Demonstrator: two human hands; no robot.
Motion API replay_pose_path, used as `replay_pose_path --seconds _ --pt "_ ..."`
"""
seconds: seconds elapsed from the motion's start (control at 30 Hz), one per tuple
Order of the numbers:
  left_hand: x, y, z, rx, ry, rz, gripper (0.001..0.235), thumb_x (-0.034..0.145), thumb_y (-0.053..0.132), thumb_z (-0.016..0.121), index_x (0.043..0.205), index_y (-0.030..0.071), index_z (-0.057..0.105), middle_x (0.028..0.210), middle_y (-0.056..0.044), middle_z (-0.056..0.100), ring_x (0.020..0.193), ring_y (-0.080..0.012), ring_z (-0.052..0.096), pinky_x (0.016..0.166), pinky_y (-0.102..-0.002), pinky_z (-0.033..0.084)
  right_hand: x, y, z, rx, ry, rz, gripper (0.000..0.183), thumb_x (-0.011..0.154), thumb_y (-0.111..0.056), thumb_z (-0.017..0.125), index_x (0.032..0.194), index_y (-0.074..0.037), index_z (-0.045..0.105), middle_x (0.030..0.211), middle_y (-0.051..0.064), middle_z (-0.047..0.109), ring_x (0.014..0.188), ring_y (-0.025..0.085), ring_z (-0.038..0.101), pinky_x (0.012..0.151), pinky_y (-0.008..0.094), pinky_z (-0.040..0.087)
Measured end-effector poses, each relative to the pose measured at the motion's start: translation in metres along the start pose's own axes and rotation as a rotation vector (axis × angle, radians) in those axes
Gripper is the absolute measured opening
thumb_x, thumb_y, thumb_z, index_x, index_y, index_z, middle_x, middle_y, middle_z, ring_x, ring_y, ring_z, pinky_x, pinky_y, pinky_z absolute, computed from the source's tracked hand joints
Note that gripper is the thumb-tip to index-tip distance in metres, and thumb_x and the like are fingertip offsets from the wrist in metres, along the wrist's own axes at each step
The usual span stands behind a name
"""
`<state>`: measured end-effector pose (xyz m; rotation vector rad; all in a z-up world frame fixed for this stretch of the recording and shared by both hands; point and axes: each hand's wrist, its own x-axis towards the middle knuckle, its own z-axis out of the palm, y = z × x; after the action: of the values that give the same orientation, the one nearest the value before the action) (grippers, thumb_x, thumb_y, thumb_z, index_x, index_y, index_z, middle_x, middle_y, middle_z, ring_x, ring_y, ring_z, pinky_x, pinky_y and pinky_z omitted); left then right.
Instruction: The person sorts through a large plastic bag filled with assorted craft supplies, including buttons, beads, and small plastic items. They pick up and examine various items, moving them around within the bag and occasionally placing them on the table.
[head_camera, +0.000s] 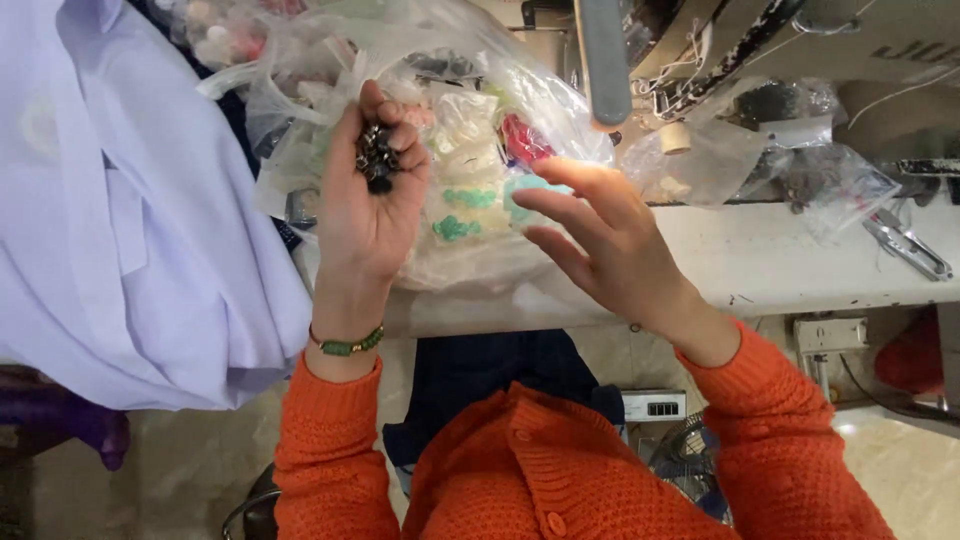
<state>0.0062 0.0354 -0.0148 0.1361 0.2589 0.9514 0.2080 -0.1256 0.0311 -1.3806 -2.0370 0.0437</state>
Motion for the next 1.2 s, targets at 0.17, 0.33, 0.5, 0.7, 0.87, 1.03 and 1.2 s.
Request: replay_pose_path --seconds 0.17,0.33,0.5,0.7,0.87,1.03,1.2 --pt "0.028 0.008 0.007 -0.092 0.000 -0.042 0.032 0.099 0.037 0.059 0.084 0.009 0.060 0.074 -0.001 0.046 0.055 -0.0082 0.032 0.053 -0.023 0.028 0.063 0.005 0.010 0.024 -0.135 0.056 0.025 0.105 0.002 0.057 0.129 0.005 0.057 0.113 0.016 0.059 0.098 0.030 0.061 0.087 0.039 0.053" --pt "0.030 0.009 0.014 -0.030 -0.027 -0.032 0.038 0.099 0.042 0.053 0.075 0.012 0.052 0.065 0.002 0.037 0.047 -0.0075 0.017 0.047 -0.024 0.017 0.072 0.022 0.027 -0.061 -0.110 -0.005 0.028 0.112 0.003 0.048 0.138 0.010 0.044 0.100 0.019 0.057 0.083 0.030 0.051 0.076 0.042 0.045" --pt "0.050 0.017 0.019 0.151 -0.073 0.011 0.038 0.092 0.046 0.059 0.074 0.016 0.044 0.059 0.004 0.030 0.043 -0.0070 0.013 0.046 -0.026 0.016 0.085 0.050 0.063 0.020 -0.243 0.022 0.058 0.097 -0.014 0.075 0.144 0.005 0.046 0.131 0.025 0.063 0.117 0.037 0.063 0.099 0.044 0.053" --pt "0.078 0.043 0.014 0.220 -0.035 0.154 0.032 0.097 0.036 0.056 0.076 0.013 0.051 0.064 0.002 0.038 0.046 -0.0088 0.015 0.046 -0.029 0.019 0.074 0.041 0.050 0.072 -0.463 0.085 0.030 0.100 -0.026 0.068 0.115 -0.001 0.071 0.109 0.013 0.071 0.098 0.033 0.067 0.081 0.041 0.052" --pt "0.093 0.052 0.014 0.322 -0.137 0.132 0.029 0.103 0.027 0.052 0.078 0.014 0.046 0.065 0.003 0.035 0.048 -0.0078 0.014 0.050 -0.029 0.019 0.108 0.018 0.049 0.363 -0.239 0.458 0.042 0.104 -0.032 0.046 0.120 0.005 0.059 0.116 0.020 0.064 0.104 0.030 0.063 0.080 0.035 0.055" --pt "0.084 0.053 0.016 0.321 -0.165 0.105 0.029 0.102 0.029 0.053 0.078 0.013 0.047 0.064 0.003 0.037 0.047 -0.0068 0.016 0.049 -0.027 0.020 0.127 0.055 0.085 -0.425 -0.068 0.164 0.032 0.086 -0.015 0.073 0.108 -0.008 0.050 0.097 0.017 0.056 0.074 0.037 0.056 0.054 0.047 0.040" --pt "0.084 0.054 0.016 0.295 -0.126 0.115 0.030 0.101 0.030 0.055 0.077 0.012 0.049 0.064 0.002 0.039 0.046 -0.0081 0.019 0.048 -0.027 0.022 0.141 0.066 0.098 -0.509 -0.132 0.220 0.019 0.095 0.006 0.061 0.113 0.000 0.063 0.081 0.022 0.068 0.050 0.029 0.062 0.035 0.037 0.049"
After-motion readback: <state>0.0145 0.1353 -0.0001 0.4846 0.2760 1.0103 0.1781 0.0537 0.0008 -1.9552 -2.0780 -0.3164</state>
